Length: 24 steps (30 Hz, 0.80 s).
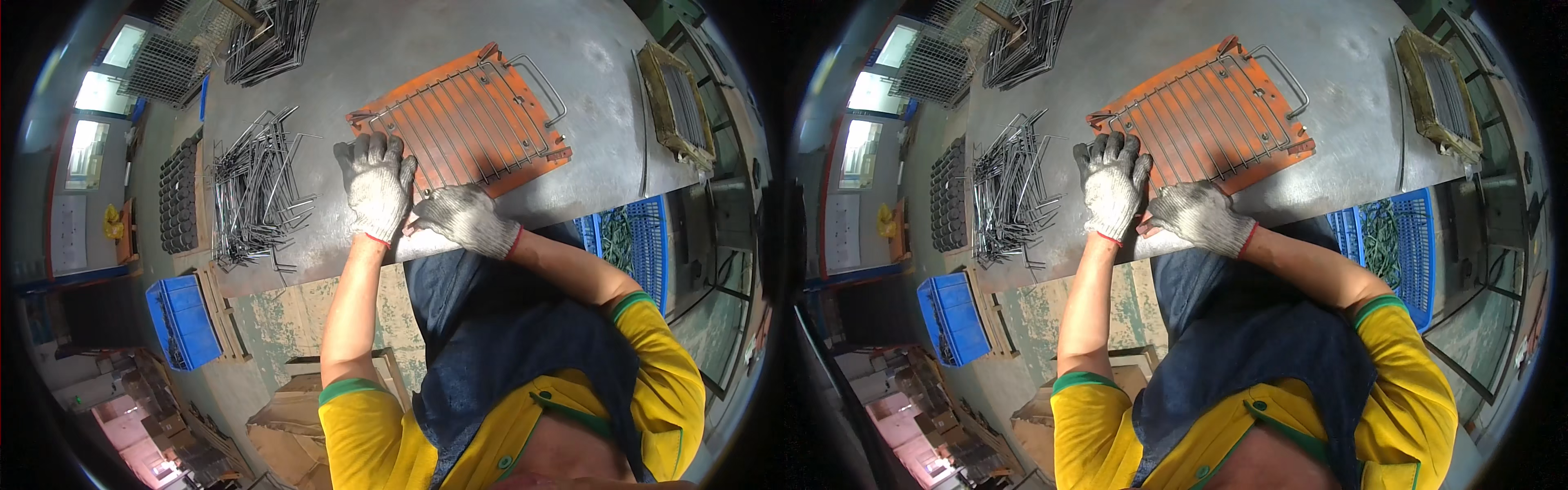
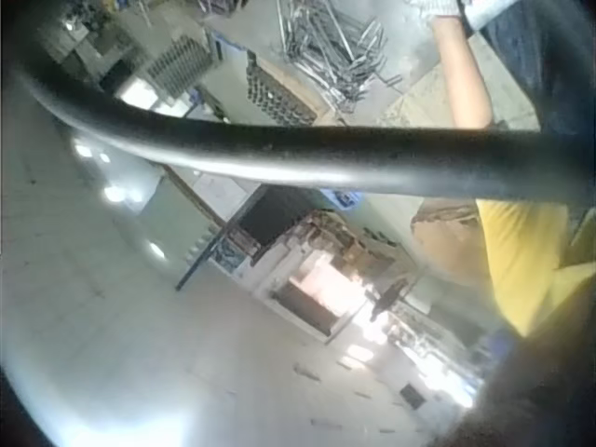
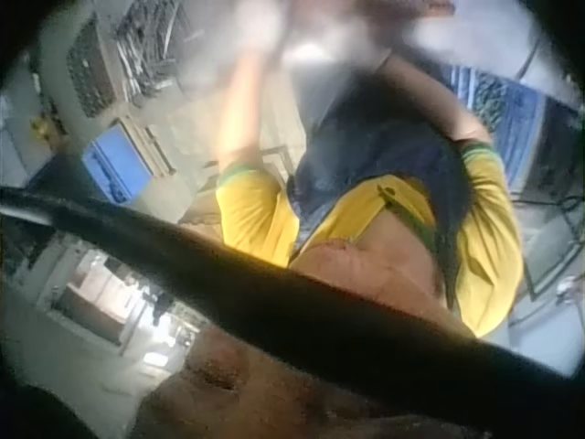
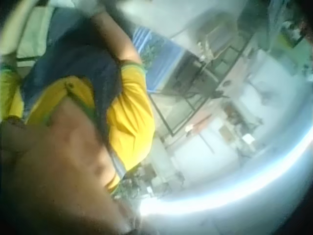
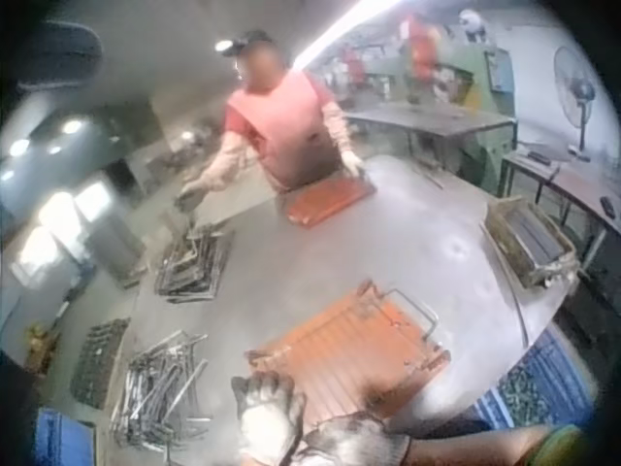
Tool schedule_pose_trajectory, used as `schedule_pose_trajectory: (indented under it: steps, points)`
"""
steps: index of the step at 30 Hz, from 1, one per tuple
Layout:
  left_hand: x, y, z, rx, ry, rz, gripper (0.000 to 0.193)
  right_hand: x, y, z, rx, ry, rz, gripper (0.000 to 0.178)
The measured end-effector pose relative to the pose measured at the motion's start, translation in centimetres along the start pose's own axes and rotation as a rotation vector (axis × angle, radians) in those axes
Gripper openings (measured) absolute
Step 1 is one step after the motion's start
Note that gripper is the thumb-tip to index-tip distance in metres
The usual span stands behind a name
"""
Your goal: The person assembles metal frames by inserting metal rods into slots on an orange jig. They repeatedly pick up rods from a pile, place them into the jig, and adjust them to fit. The person works at a metal table in a workshop environment.
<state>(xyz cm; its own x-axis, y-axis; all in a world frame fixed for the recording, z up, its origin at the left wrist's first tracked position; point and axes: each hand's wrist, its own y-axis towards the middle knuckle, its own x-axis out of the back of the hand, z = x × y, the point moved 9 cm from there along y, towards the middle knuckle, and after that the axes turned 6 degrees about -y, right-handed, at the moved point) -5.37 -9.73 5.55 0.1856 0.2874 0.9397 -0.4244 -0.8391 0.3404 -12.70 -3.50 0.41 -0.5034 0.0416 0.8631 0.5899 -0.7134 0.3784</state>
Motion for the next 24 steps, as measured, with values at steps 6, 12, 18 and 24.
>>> schedule_pose_trajectory:
  steps: [6,12,18,24]
  points:
    - [-0.4,-0.1,0.4,0.011,-0.045,-0.012,0.026,0.2,1.9,-1.3,-0.158,0.192,0.263,0.032]
    - [2.3,-0.1,0.3,0.095,-0.285,-0.196,0.023,2.6,-1.5,-3.6,-0.147,0.332,-0.018,0.035]
    - [2.8,1.1,2.3,0.010,0.141,-0.186,0.036,11.2,-6.9,-10.7,-0.497,0.327,-0.268,0.025]
    - [-0.6,3.4,4.7,0.039,0.434,-0.099,0.038,7.9,-8.5,-11.5,-0.390,-0.127,-0.234,0.030]
